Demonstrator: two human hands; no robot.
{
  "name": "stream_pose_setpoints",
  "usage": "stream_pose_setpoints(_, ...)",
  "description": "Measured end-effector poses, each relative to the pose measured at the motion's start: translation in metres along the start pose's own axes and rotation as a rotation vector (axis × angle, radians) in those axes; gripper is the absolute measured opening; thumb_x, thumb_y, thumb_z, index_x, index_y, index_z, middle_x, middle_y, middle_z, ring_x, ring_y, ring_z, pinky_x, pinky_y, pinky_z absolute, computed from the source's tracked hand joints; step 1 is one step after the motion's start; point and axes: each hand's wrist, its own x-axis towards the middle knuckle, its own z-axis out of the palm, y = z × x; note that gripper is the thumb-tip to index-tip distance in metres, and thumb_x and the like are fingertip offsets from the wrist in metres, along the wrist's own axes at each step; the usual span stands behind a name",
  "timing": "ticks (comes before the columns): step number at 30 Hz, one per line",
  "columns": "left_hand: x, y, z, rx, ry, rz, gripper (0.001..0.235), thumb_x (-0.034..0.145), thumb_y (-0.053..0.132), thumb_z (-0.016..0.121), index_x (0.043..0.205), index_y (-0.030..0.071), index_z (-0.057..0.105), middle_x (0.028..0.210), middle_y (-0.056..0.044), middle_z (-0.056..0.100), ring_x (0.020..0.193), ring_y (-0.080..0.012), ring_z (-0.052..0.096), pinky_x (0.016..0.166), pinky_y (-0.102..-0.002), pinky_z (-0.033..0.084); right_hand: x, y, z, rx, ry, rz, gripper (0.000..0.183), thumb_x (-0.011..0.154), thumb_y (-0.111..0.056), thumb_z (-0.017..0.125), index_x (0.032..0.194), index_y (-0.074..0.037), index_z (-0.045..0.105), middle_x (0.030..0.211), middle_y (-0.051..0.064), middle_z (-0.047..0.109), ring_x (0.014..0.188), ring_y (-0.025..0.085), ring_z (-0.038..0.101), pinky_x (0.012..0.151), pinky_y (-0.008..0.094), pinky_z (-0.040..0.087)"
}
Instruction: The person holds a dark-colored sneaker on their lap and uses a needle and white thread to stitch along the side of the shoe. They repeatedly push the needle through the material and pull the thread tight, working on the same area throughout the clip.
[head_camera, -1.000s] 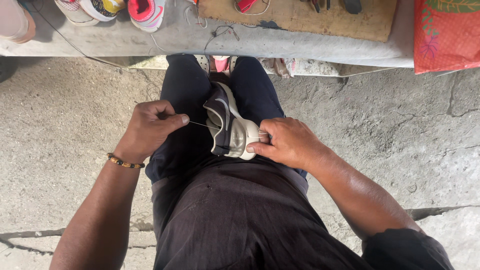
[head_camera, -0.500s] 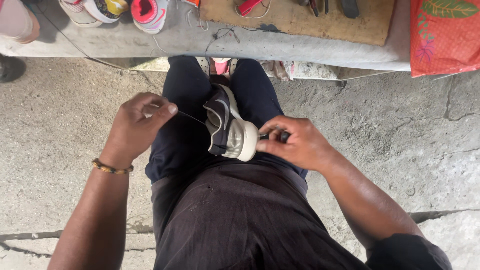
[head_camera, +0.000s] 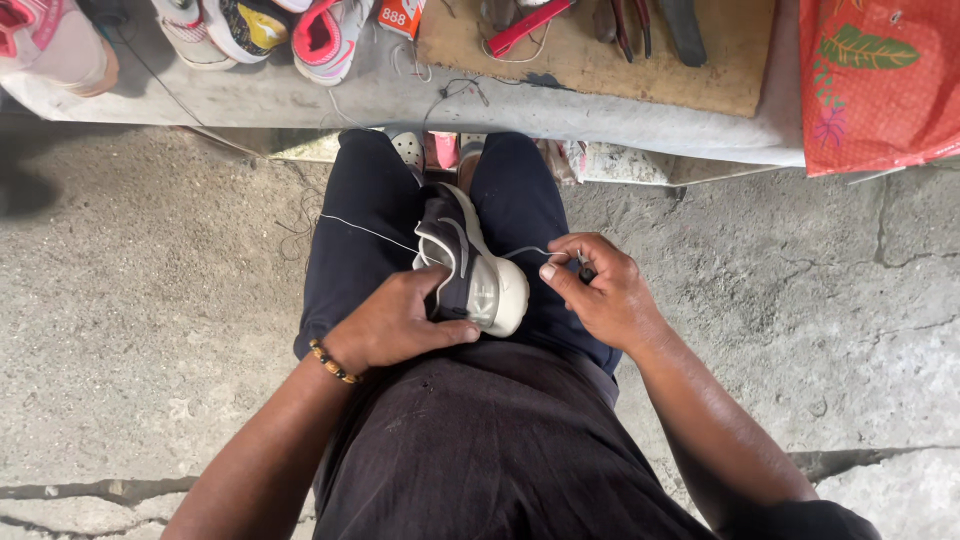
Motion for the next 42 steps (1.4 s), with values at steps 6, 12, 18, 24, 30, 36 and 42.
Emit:
stream_pose_setpoints(6, 0.008, 0.014, 0.003, -0.025, -0.049, -0.193, 0.053, 0.087, 0.046, 0.096, 0.115, 0.004, 0.080, 0.106, -0.026, 0.084, 0.109, -0.0432, 0.083, 0.093, -0.055, 0.064, 0.009, 0.011, -0.003, -0.235, -0.041, -0.010, 0.022, 0.103, -0.021, 0.087, 0.120, -0.009, 0.079, 0.126, 0.017, 0.080, 0.071, 0.029, 0.083, 0.066, 0.042, 0.066)
stream_pose_setpoints(12, 0.020, 0.016, 0.013, -0.061, -0.043, -0.146, 0.042, 0.091, 0.046, 0.095, 0.111, 0.011, 0.082, 0.102, -0.013, 0.086, 0.102, -0.0316, 0.084, 0.089, -0.047, 0.066, 0.008, 0.023, 0.002, -0.197, -0.096, 0.038, 0.032, 0.103, -0.024, 0.084, 0.134, -0.018, 0.080, 0.116, 0.013, 0.083, 0.068, 0.027, 0.083, 0.063, 0.040, 0.067)
stream_pose_setpoints(18, 0.024, 0.021, 0.019, 0.047, -0.055, -0.165, 0.045, 0.096, 0.051, 0.090, 0.112, 0.011, 0.079, 0.100, -0.018, 0.086, 0.102, -0.0379, 0.085, 0.087, -0.049, 0.065, -0.006, 0.011, 0.015, 0.027, -0.119, 0.106, 0.040, 0.105, -0.028, 0.083, 0.144, -0.019, 0.080, 0.113, 0.013, 0.087, 0.057, 0.019, 0.076, 0.057, 0.033, 0.066)
stream_pose_setpoints(24, 0.021, 0.059, 0.022, 0.094, 0.032, -0.029, 0.053, 0.103, 0.057, 0.080, 0.116, 0.005, 0.075, 0.097, -0.026, 0.082, 0.099, -0.0424, 0.084, 0.083, -0.051, 0.065, 0.001, 0.003, 0.005, 0.144, -0.030, -0.010, 0.040, 0.107, -0.024, 0.079, 0.145, -0.011, 0.080, 0.119, 0.021, 0.084, 0.062, 0.021, 0.076, 0.053, 0.033, 0.066)
stream_pose_setpoints(30, 0.017, 0.082, 0.013, 0.565, -0.053, 0.078, 0.083, 0.111, 0.064, 0.063, 0.141, -0.013, 0.066, 0.116, -0.036, 0.080, 0.111, -0.0538, 0.080, 0.091, -0.062, 0.064, 0.013, 0.001, -0.009, 0.259, 0.037, -0.118, 0.038, 0.112, -0.020, 0.073, 0.146, -0.002, 0.076, 0.124, 0.017, 0.081, 0.082, 0.016, 0.079, 0.062, 0.031, 0.070)
stream_pose_setpoints(36, 0.018, 0.070, 0.014, 0.899, 0.123, 0.321, 0.086, 0.104, 0.077, 0.062, 0.134, -0.002, 0.076, 0.114, -0.019, 0.078, 0.105, -0.0422, 0.077, 0.087, -0.055, 0.060, 0.011, -0.019, 0.000, 0.200, 0.066, -0.071, 0.039, 0.110, -0.018, 0.074, 0.146, -0.002, 0.077, 0.121, 0.021, 0.081, 0.071, 0.021, 0.077, 0.058, 0.031, 0.068)
stream_pose_setpoints(42, 0.004, 0.089, 0.005, 0.888, 0.222, 0.363, 0.085, 0.105, 0.081, 0.059, 0.130, 0.002, 0.077, 0.111, -0.015, 0.072, 0.091, -0.0417, 0.079, 0.074, -0.051, 0.061, 0.016, -0.015, 0.002, 0.224, 0.065, -0.118, 0.036, 0.114, -0.022, 0.071, 0.143, -0.003, 0.079, 0.122, 0.014, 0.082, 0.079, 0.016, 0.080, 0.065, 0.028, 0.069)
